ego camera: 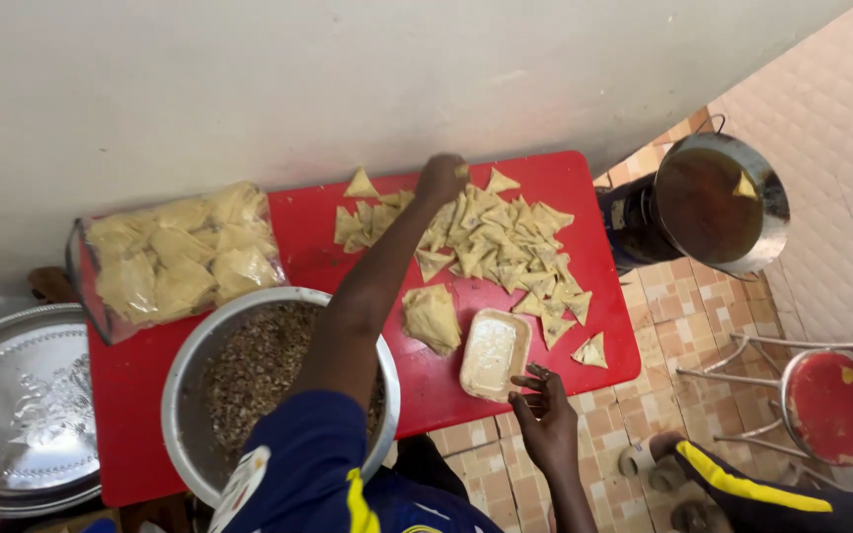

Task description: Assembling samosas by filling pastry wrappers with a mixture and folding them into triangles

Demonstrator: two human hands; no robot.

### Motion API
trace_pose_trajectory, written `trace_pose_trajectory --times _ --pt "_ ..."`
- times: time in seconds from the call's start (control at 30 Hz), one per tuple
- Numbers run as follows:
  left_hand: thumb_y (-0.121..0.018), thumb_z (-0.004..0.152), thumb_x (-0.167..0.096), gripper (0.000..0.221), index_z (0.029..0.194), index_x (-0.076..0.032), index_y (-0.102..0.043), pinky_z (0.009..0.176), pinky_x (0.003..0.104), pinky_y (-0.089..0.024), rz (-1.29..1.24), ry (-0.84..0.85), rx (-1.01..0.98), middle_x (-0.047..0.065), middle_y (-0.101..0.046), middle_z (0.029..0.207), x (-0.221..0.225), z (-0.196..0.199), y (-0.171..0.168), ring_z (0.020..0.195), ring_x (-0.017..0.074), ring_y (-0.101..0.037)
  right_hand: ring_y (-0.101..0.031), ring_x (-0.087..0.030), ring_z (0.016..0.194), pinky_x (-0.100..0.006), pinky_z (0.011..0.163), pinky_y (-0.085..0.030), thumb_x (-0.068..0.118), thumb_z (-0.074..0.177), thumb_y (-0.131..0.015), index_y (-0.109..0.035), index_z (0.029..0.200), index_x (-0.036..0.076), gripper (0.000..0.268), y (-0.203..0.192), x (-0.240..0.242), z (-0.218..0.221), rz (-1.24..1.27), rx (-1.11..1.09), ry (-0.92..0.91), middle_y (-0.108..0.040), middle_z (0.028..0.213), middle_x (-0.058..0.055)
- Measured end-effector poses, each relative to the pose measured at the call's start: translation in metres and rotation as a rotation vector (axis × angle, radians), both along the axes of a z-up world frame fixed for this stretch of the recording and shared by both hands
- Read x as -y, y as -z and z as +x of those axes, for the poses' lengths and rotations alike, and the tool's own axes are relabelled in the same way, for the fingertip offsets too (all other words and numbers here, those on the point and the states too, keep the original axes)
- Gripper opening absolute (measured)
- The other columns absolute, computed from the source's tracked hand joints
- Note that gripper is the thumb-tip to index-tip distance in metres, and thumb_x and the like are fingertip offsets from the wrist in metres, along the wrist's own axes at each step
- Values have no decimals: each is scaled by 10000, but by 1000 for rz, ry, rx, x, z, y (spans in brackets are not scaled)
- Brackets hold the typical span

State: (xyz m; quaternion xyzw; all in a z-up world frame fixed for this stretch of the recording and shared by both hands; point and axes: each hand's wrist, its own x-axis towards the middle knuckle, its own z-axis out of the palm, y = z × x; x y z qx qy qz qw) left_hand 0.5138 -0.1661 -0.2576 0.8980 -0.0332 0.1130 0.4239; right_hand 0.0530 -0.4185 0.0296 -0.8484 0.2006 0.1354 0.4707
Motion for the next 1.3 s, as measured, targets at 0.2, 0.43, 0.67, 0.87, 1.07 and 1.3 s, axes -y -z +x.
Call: trace_pose_trajectory --times 0.2,0.43,0.67,0.87,1.07,1.3 --pt "-239 1036 -890 1038 1555 -101 -671 1196 840 -361 443 147 -699 217 -559 1684 -3 -29 -26 1530 492 -536 -833 -134 956 -293 837 -665 292 989 -794 -712 1410 143 454 31 0 3 26 143 -198 -895 1201 -30" --pt "-633 1151 -610 562 1420 -130 -747 1189 703 -454 67 36 -161 176 -707 1436 -34 -165 -120 1409 452 -663 -796 -328 980 -454 844 -637 143 981 -823 -822 1215 156 234 154 -44 51 -374 629 -572 -840 984 -95" --pt "-829 1096 -387 289 1194 -115 -844 1047 465 -605 -352 -66 50 107 -840 1104 -102 -358 -203 1141 340 -807 -748 -408 1125 -533 944 -607 170 936 -737 -770 1355 147 421 183 -54 111 -467 404 -900 -827 1108 -144" --pt "-844 1067 -283 234 1138 -61 -869 881 422 -645 -697 -143 -284 168 -816 969 -115 -463 -175 992 273 -800 -774 -459 938 -576 840 -619 211 1052 -647 -772 1228 149 225 145 -80 145 -550 561 -680 -781 902 -182" --pt "-822 1081 -260 548 1491 72 -671 1157 606 -559 -1295 -32 -515 337 -714 1425 -111 -475 -224 1368 476 -690 -745 -355 899 -468 797 -609 85 1018 -741 -747 1019 138 53 54 -145 118 -540 998 -629 -718 851 -96" --pt "-791 1027 -192 799 1741 -79 -451 1149 575 -626 -1723 160 -505 241 -664 1580 -143 -470 -249 1369 332 -724 -779 -216 1026 -310 872 -630 170 1144 -719 -691 1378 -13 299 -39 -191 40 451 428 -158 -828 1237 -211"
